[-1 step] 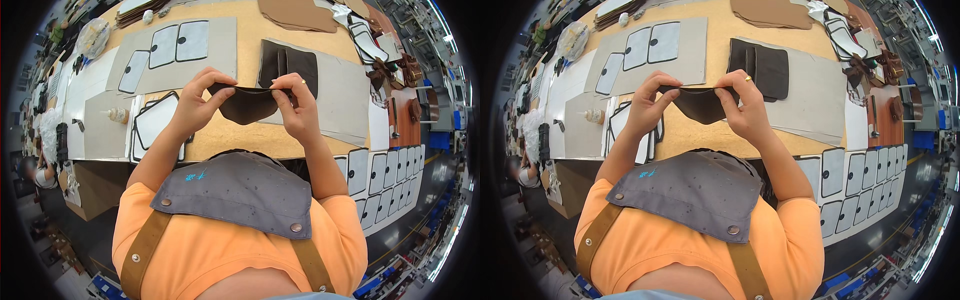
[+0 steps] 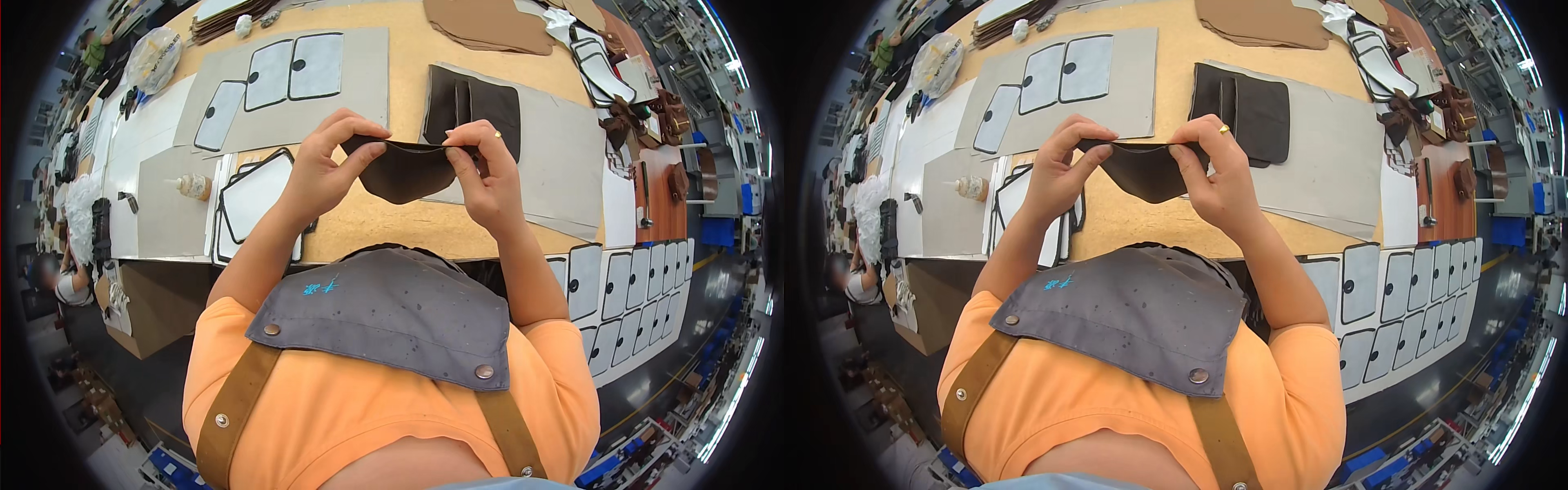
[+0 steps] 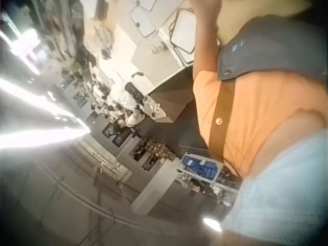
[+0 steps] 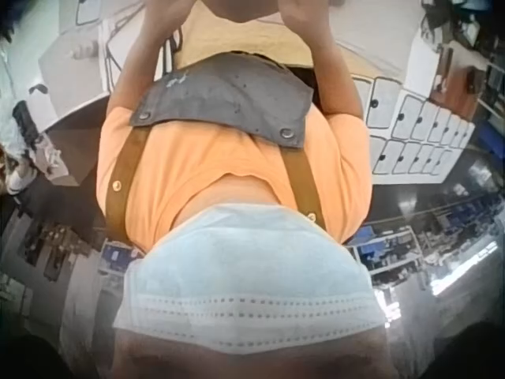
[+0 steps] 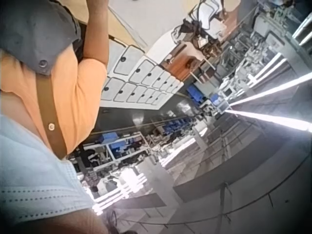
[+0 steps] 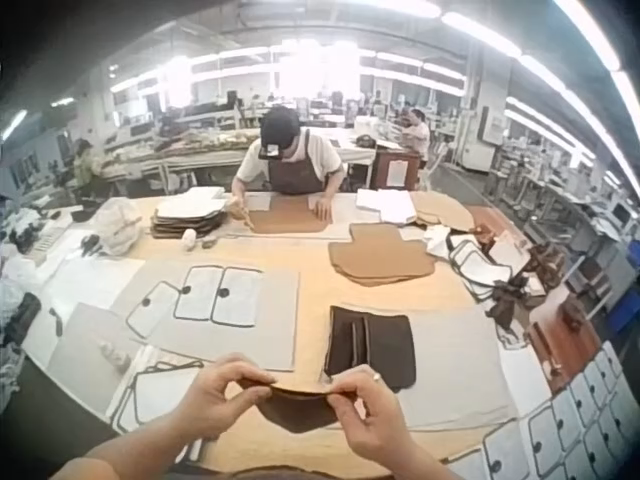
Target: The person is aligning and joining leather panels to assemble components for wallets or small leather goods.
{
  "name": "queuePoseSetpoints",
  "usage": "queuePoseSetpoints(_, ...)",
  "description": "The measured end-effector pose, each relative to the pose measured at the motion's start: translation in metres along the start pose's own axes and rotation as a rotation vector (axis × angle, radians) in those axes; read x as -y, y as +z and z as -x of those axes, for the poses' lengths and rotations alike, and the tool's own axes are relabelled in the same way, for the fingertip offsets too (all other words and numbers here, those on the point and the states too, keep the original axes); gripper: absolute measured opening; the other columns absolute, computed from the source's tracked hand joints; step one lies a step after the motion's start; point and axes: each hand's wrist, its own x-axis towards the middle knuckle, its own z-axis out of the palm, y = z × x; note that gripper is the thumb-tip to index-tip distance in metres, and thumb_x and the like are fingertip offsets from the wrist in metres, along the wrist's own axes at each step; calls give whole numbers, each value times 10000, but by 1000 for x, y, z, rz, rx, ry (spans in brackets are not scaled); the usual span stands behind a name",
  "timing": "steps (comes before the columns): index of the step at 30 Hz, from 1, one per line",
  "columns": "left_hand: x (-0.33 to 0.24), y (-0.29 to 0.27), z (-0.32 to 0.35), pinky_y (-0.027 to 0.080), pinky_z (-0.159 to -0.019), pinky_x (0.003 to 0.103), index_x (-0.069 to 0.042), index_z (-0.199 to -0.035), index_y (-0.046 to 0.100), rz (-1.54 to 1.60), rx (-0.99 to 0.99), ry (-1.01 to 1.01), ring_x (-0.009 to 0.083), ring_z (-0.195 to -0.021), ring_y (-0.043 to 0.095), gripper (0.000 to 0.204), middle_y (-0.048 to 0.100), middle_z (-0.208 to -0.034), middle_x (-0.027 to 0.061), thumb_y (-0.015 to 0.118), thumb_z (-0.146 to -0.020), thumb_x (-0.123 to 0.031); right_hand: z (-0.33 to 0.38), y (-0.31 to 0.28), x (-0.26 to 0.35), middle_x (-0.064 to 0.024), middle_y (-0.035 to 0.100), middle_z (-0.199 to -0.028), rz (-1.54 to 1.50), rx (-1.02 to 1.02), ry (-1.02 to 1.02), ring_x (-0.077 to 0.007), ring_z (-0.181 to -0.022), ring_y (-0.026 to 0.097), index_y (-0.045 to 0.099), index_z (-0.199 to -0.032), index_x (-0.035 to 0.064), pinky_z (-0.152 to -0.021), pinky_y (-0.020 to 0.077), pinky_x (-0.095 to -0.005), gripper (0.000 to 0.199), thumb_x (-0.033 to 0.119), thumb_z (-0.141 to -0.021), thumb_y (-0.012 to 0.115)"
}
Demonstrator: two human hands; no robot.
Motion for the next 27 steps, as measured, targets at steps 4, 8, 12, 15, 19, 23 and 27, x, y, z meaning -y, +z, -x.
queuePoseSetpoints(4, -4, 1, 0, 405, -817, 250, -19, -918, 617, -19, -13, -9, 132, -905, 525, 106, 564, -889, 47, 595, -820, 16, 0, 0, 3, -81, 501, -796, 38, 8, -11, -192, -718, 488, 520, -873, 9, -664, 406, -278, 72, -37, -823, 543)
queuePoseSetpoints(8, -8, 4, -1, 419, -778, 255, -34, -890, 639, -396, -120, 120, 162, -873, 536, 99, 591, -915, 56, 623, -798, -2, -4, 1, 10, -91, 499, -824, 203, 32, -64, -219, -731, 495, 522, -889, 11, -672, 416, -294, 73, -30, -831, 535)
queuePoseSetpoints(12, -16, 7, -5, 395, -735, 285, -66, -873, 644, -692, -292, 345, 181, -803, 530, 98, 616, -917, 20, 655, -776, -66, -6, 1, 8, -109, 497, -869, 260, 59, -79, -247, -773, 500, 522, -919, 11, -688, 423, -320, 74, -13, -849, 516)
queuePoseSetpoints(15, -22, 10, -4, 411, -693, 280, -60, -881, 640, -532, -263, 278, 181, -770, 526, 92, 605, -904, 34, 639, -790, -54, -7, 1, 8, -118, 495, -886, 256, 65, -74, -257, -795, 496, 514, -936, 9, -707, 419, -326, 79, -6, -860, 502)
queuePoseSetpoints(19, -32, 2, -5, 414, -668, 263, -36, -895, 619, -266, -113, 49, 171, -746, 520, 93, 576, -866, 50, 615, -803, -29, -8, 0, 9, -125, 487, -894, 256, 55, -82, -262, -810, 482, 492, -959, 9, -733, 405, -322, 98, -12, -864, 482)
queuePoseSetpoints(23, -28, -14, -18, 387, -737, 223, 12, -906, 550, -80, 164, 40, 107, -828, 492, 65, 511, -869, 37, 530, -847, 31, -10, -6, 11, -117, 484, -889, 167, 125, -77, -247, -810, 476, 481, -966, 13, -736, 394, -308, 106, -4, -862, 485)
queuePoseSetpoints(27, -23, -23, -25, 377, -730, 214, -10, -938, 539, 196, 319, -119, 72, -819, 457, 65, 477, -887, 2, 531, -874, -21, -13, -9, 14, -91, 490, -900, -14, 234, -17, -217, -858, 462, 506, -944, 22, -784, 373, -303, 91, 43, -858, 523)
